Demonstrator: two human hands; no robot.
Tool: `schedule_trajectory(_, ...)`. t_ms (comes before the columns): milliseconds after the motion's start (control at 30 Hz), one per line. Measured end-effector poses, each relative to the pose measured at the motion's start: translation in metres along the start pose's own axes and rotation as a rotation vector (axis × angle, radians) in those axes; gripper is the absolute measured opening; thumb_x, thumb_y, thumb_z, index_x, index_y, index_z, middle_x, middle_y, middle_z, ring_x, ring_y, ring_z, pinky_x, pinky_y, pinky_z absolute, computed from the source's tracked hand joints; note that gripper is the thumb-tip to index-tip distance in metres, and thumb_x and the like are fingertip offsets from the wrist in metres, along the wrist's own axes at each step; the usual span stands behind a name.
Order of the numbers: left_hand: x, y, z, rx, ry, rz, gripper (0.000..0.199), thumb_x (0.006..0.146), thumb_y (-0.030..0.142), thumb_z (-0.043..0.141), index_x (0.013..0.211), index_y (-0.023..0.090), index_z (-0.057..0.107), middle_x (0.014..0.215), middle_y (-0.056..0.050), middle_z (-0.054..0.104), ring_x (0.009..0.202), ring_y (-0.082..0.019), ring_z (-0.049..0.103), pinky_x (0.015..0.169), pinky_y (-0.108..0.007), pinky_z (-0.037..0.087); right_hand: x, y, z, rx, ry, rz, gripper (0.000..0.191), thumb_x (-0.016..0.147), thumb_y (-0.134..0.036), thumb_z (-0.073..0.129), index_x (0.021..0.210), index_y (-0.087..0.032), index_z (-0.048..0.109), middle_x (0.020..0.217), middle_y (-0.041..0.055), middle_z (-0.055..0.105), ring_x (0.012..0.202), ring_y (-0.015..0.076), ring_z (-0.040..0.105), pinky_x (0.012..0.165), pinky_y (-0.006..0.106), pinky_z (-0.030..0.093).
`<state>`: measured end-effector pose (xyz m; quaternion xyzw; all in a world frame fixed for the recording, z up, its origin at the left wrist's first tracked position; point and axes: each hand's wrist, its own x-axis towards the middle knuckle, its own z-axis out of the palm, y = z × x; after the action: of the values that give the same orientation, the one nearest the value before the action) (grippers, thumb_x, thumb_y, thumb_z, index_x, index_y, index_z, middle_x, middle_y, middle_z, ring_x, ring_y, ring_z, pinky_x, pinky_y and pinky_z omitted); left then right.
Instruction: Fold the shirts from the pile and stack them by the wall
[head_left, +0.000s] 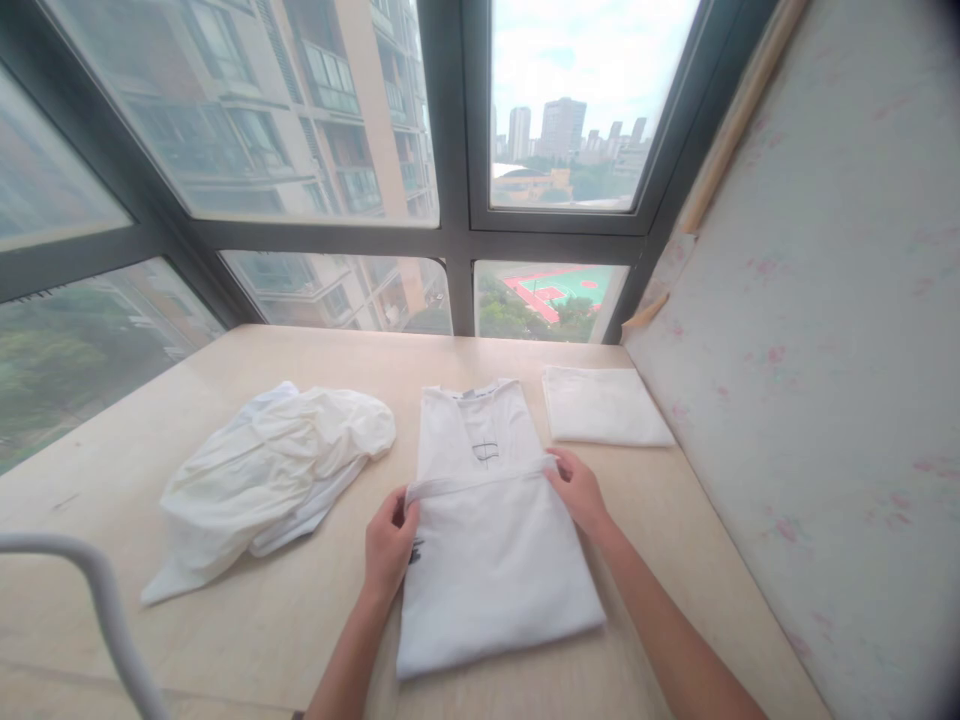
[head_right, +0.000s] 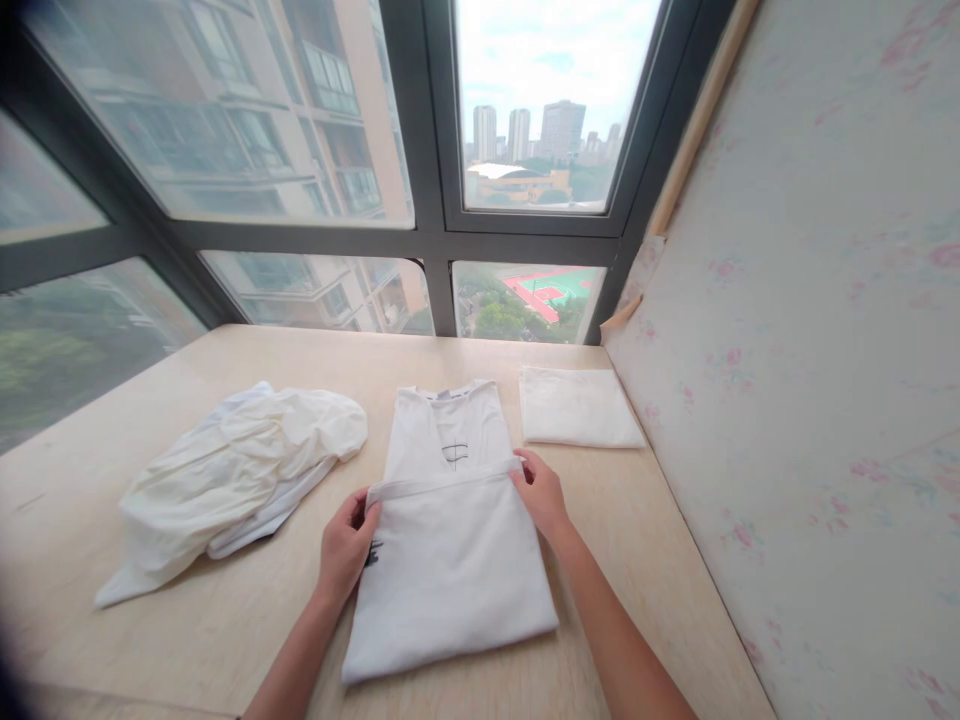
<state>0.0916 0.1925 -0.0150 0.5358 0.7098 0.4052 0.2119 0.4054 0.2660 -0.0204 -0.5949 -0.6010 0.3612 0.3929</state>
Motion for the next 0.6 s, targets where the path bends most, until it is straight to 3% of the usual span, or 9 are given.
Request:
schedule_trajectory(67, -0.005, 0.000, -0.001, 0.070, 0.061, 0.017, 0.042, 0.088, 0.038, 0.049, 0.121, 0.014, 0.057, 0.106, -0.010, 0.069, 0.094, -0.025, 0.066, 0.086, -0.039, 0.053, -0.005, -0.002, 0.001, -0.194, 0.098, -0.061, 0.046, 0.088, -0.025, 0.049, 0.133, -0.016, 0.055, 0.115, 0.0112, 0.068, 0.106, 0.0235, 0.063, 0.096, 0.040, 0.050)
schedule_trajectory(167, -0.019, 0.009, -0.002, 0.341, 0.134, 0.234, 0.045, 0.087, 0.029, 0.048, 0.126, 0.009, 0.056, 0.124, -0.019, 0.062, 0.117, -0.032, 0.057, 0.100, -0.049, 0.045, -0.020, -0.010, 0.006, -0.440, 0.190, -0.283, 0.048, 0.090, -0.020, 0.044, 0.137, -0.014, 0.050, 0.128, 0.0139, 0.061, 0.123, 0.0254, 0.054, 0.105, 0.045, 0.043)
schedule_trajectory(300, -0.033, 0.030, 0.014, 0.624, 0.055, 0.598, 0.045, 0.089, 0.025, 0.049, 0.133, 0.018, 0.056, 0.142, -0.014, 0.053, 0.135, -0.032, 0.044, 0.109, -0.050, 0.036, -0.041, -0.024, 0.027, -0.638, 0.003, -0.581, 0.049, 0.093, -0.023, 0.045, 0.142, -0.017, 0.047, 0.146, 0.0098, 0.050, 0.140, 0.0258, 0.037, 0.116, 0.047, 0.031)
schedule_trajectory(367, -0.035, 0.037, 0.029, 0.697, -0.022, 0.703, 0.051, 0.089, 0.026, 0.051, 0.139, 0.025, 0.051, 0.151, -0.009, 0.046, 0.140, -0.032, 0.038, 0.112, -0.051, 0.029, -0.046, -0.025, 0.041, -0.709, -0.105, -0.618, 0.050, 0.094, -0.026, 0.046, 0.144, -0.022, 0.046, 0.152, 0.0059, 0.044, 0.144, 0.0268, 0.030, 0.118, 0.051, 0.025)
schedule_trajectory(467, -0.032, 0.036, 0.050, 0.773, -0.076, 0.740, 0.057, 0.090, 0.029, 0.049, 0.147, 0.029, 0.043, 0.155, -0.007, 0.040, 0.141, -0.032, 0.037, 0.112, -0.053, 0.024, -0.048, -0.018, 0.058, -0.778, -0.192, -0.575, 0.052, 0.096, -0.030, 0.045, 0.148, -0.026, 0.042, 0.156, 0.0038, 0.037, 0.146, 0.0278, 0.028, 0.118, 0.054, 0.022)
schedule_trajectory(600, -0.035, 0.025, 0.055, 0.819, -0.083, 0.745, 0.060, 0.094, 0.033, 0.046, 0.152, 0.029, 0.034, 0.157, -0.006, 0.036, 0.142, -0.030, 0.035, 0.114, -0.050, 0.019, -0.052, -0.006, 0.062, -0.788, -0.218, -0.564, 0.056, 0.097, -0.031, 0.043, 0.152, -0.027, 0.035, 0.160, 0.0026, 0.028, 0.147, 0.0269, 0.025, 0.120, 0.052, 0.018)
